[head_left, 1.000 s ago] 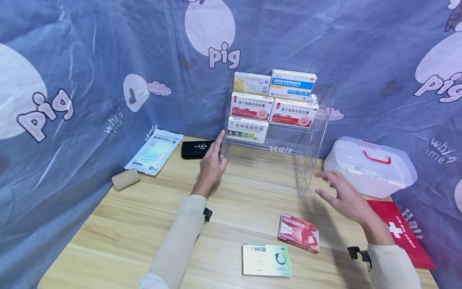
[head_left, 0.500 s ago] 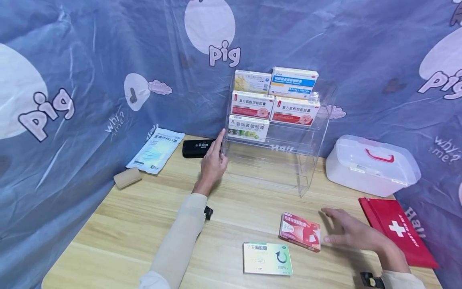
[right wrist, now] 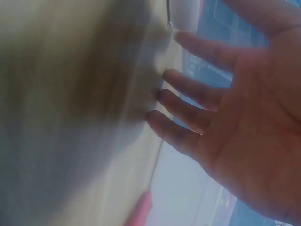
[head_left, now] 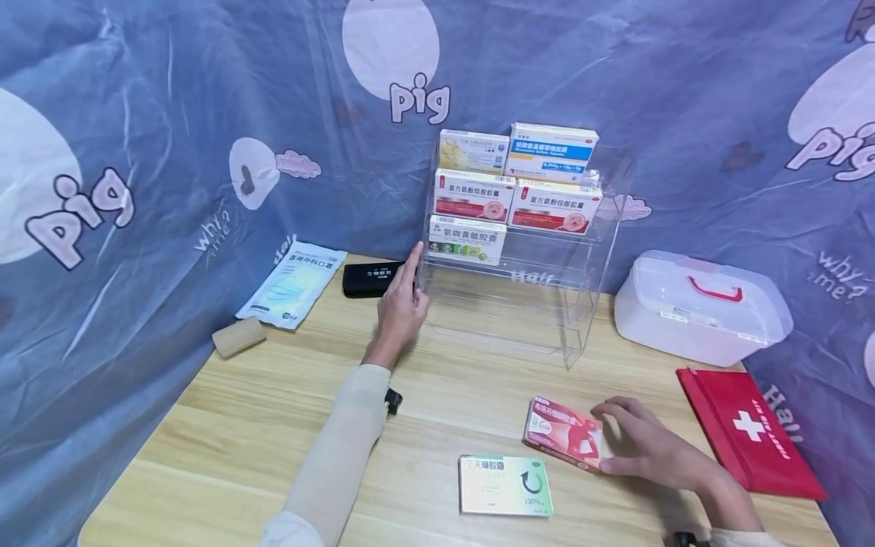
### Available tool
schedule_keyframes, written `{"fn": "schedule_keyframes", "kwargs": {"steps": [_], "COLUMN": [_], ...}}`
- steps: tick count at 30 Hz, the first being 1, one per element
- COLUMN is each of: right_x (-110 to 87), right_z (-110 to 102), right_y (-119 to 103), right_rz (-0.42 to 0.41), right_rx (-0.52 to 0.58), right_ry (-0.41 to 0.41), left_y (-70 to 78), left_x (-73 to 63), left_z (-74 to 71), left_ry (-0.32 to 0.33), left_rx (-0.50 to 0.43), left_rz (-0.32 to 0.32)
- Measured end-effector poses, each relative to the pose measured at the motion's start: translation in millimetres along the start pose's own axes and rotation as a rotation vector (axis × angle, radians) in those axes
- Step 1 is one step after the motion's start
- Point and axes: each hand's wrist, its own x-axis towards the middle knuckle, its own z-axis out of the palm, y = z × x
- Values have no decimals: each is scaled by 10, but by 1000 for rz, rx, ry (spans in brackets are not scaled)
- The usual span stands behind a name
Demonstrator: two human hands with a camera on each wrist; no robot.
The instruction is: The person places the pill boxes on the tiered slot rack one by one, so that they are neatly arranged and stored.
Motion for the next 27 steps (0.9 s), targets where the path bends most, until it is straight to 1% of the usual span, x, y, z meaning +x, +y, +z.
{"fn": "schedule_keyframes", "kwargs": {"steps": [3, 6, 11, 14, 18, 20, 25, 27], "right_x": [8, 3, 17, 32, 50, 64, 107, 121], "right_z": [47, 95, 148, 160, 167, 162, 145, 142], "right_y": [-56, -96, -168, -204, -233, -236, -231, -240], "right_rz": [-9, -39, -21, 1, 10, 2, -20, -23], "right_rx": [12, 2, -20, -17, 3, 84, 366, 396], "right_ry": [7, 18, 27, 35, 44, 14, -102, -101], "left_y": [3, 8, 2, 1, 2, 6, 10, 10], "left_x": [1, -3, -9, -3, -2, -4, -6, -3], "left_z": [4, 6, 5, 1, -3, -7, -10, -11], "left_ry": [-1, -5, 10, 5, -10, -12, -10, -9], "left_rx": [-6, -11, -11, -15, -14, -11, -12, -15], "left_rz": [4, 7, 14, 13, 2, -1, 3, 6]}}
